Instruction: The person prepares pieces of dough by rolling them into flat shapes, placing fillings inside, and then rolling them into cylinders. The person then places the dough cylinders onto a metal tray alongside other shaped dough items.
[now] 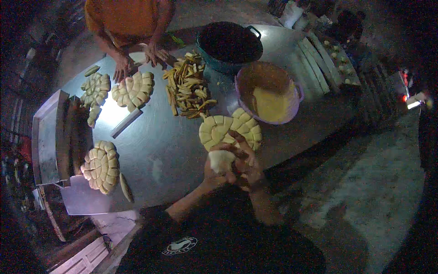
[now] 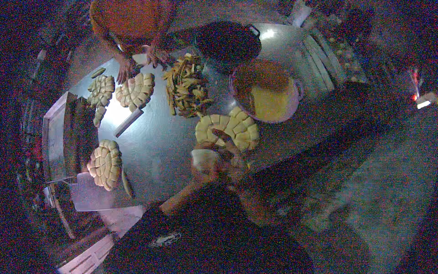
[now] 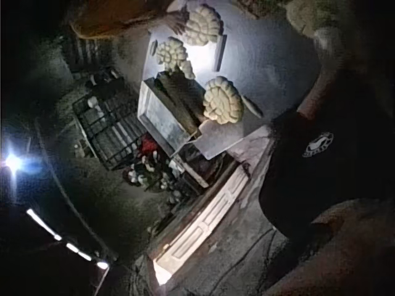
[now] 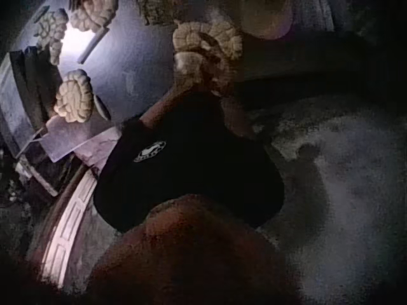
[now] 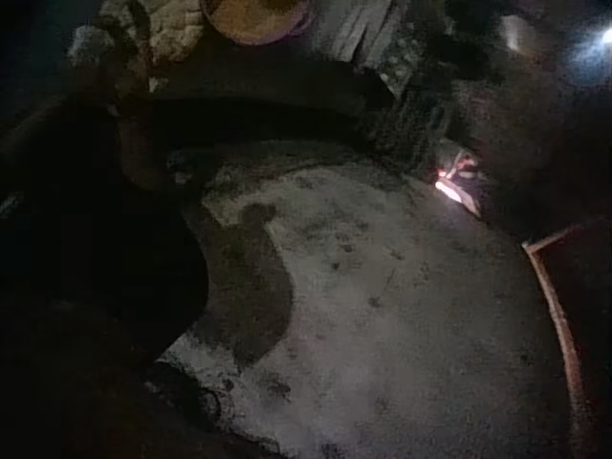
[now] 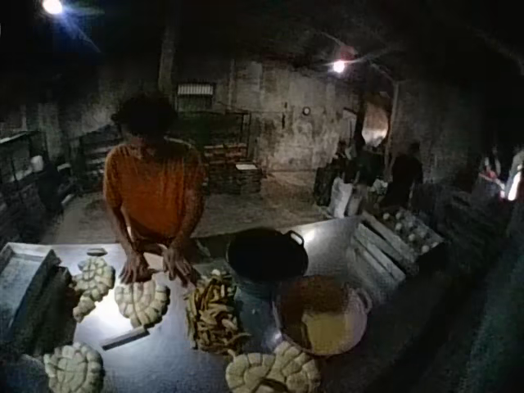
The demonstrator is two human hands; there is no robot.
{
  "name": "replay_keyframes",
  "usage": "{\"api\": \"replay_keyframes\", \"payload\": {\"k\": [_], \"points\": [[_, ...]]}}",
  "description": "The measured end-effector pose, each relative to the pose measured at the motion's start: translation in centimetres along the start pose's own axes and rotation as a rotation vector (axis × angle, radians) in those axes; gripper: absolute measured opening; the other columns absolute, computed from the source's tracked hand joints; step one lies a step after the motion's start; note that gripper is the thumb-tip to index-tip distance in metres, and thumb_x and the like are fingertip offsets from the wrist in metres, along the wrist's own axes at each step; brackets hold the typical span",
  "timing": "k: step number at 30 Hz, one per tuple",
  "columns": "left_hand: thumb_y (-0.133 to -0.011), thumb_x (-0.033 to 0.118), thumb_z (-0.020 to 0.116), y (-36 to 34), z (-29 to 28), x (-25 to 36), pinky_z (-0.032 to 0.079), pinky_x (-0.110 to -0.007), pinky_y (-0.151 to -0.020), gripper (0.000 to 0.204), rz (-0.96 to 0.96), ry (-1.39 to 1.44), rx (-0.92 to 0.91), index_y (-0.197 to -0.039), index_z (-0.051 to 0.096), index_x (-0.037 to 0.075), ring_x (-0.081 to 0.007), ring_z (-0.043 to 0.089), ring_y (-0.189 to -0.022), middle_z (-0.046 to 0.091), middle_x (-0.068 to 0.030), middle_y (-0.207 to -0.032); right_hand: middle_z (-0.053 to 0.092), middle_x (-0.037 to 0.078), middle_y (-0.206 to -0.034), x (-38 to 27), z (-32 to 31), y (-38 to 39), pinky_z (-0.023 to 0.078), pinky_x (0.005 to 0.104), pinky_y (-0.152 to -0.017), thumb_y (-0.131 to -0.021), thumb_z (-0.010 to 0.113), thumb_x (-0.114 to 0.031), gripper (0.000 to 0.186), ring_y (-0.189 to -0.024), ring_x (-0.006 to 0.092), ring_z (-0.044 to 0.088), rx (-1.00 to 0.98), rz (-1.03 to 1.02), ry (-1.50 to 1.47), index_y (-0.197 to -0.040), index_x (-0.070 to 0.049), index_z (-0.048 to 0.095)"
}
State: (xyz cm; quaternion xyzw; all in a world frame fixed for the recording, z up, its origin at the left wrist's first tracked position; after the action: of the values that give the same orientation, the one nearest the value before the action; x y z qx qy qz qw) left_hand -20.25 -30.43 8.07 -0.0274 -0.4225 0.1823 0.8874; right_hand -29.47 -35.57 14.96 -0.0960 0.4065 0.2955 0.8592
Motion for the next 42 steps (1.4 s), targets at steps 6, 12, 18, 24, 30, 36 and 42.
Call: {"api": "replay_keyframes", "payload": {"k": [6, 12, 18, 24, 30, 36, 42], "points": [[-0.079, 0.025, 0.076, -12.8, -7.2, -0.9, 0.044, -0.045, -0.095, 0.052, 0.178, -1.198, -0.194, -0.125, 0.057, 0.009, -0.0326, 0.052, -0.117, 0.053, -0.0138, -0.127, 0.065, 0.01, -0.109, -7.1, -1.7, -10.9, 0.056, 0.0298, -0.081, -0.085, 0.073, -0.01, 0.045, -0.096, 0.0166, 0.065, -0.096, -0.108, 0.467, -0.127, -0.004, 0.056], [-0.09, 0.023, 0.056, -18.7, -15.9, -8.0, 0.04, -0.052, -0.1, 0.041, -0.063, -2.04, -0.161, -0.13, 0.057, 0.013, -0.0324, 0.044, -0.13, 0.048, -0.0153, -0.138, 0.069, 0.011, -0.11, -6.8, -3.5, -33.0, 0.058, 0.0322, -0.079, -0.089, 0.07, -0.007, 0.033, -0.094, 0.0201, 0.069, -0.186, -0.36, 1.325, -0.12, -0.003, 0.062], [-0.086, 0.019, 0.058, -19.3, -14.1, -8.1, 0.043, -0.045, -0.09, 0.031, 0.127, -2.109, -0.192, -0.113, 0.068, 0.007, -0.0276, 0.055, -0.11, 0.059, -0.0122, -0.119, 0.064, 0.013, -0.122, -2.5, -12.1, -46.1, 0.046, 0.0456, -0.099, -0.098, 0.025, -0.067, 0.076, -0.111, 0.0272, 0.064, -0.309, 0.345, 1.935, -0.141, -0.01, 0.051], [-0.082, 0.008, 0.065, -18.9, -14.7, -4.5, 0.048, -0.042, -0.085, 0.027, -0.234, -1.255, -0.005, -0.108, 0.067, 0.003, -0.0317, 0.061, -0.101, 0.062, -0.0166, -0.116, 0.071, 0.011, -0.098, -2.9, -11.3, -44.7, 0.048, 0.0415, -0.088, -0.09, 0.004, -0.079, 0.097, -0.085, 0.0192, 0.066, -0.217, 0.513, 1.522, -0.141, -0.011, 0.052], [-0.086, 0.009, 0.07, -17.8, -11.7, 2.5, 0.05, -0.036, -0.078, 0.018, 0.086, -0.918, 0.226, -0.102, 0.068, 0.001, -0.0282, 0.065, -0.087, 0.067, -0.0152, -0.094, 0.069, 0.006, -0.096, -5.6, -10.0, -41.9, 0.048, 0.0278, -0.07, -0.097, 0.035, -0.068, 0.072, -0.074, 0.0119, 0.059, -0.226, 0.329, 1.278, -0.136, -0.011, 0.056], [-0.079, 0.007, 0.077, -16.0, -5.8, 12.2, 0.05, -0.031, -0.075, 0.021, 0.169, -0.903, 0.196, -0.099, 0.071, 0.004, -0.0224, 0.065, -0.085, 0.068, -0.0103, -0.09, 0.068, 0.007, -0.101, -8.8, -0.5, -28.3, 0.053, 0.025, -0.079, -0.098, 0.057, -0.019, 0.043, -0.089, 0.0113, 0.065, -0.327, 0.217, 0.895, -0.138, -0.006, 0.048], [-0.076, 0.013, 0.081, -11.9, 1.3, 17.3, 0.05, -0.033, -0.071, 0.015, 0.388, -1.226, 0.016, -0.088, 0.072, 0.01, -0.0205, 0.063, -0.081, 0.066, -0.0048, -0.085, 0.068, 0.009, -0.099, -10.6, 5.3, -15.0, 0.053, 0.0265, -0.075, -0.095, 0.053, -0.012, 0.049, -0.083, 0.0131, 0.066, -0.399, 0.282, 0.819, -0.141, -0.006, 0.04]]}}
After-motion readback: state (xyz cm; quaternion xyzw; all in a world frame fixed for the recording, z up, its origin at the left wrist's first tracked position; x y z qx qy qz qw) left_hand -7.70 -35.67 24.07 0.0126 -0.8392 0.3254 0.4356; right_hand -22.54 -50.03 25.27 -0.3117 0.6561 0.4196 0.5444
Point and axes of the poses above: each hand's wrist, its own y-axis away from the middle knuckle, its own z-axis out of the palm, x = y × z, the point moved 3 cm from there along -y, towards the middle knuckle
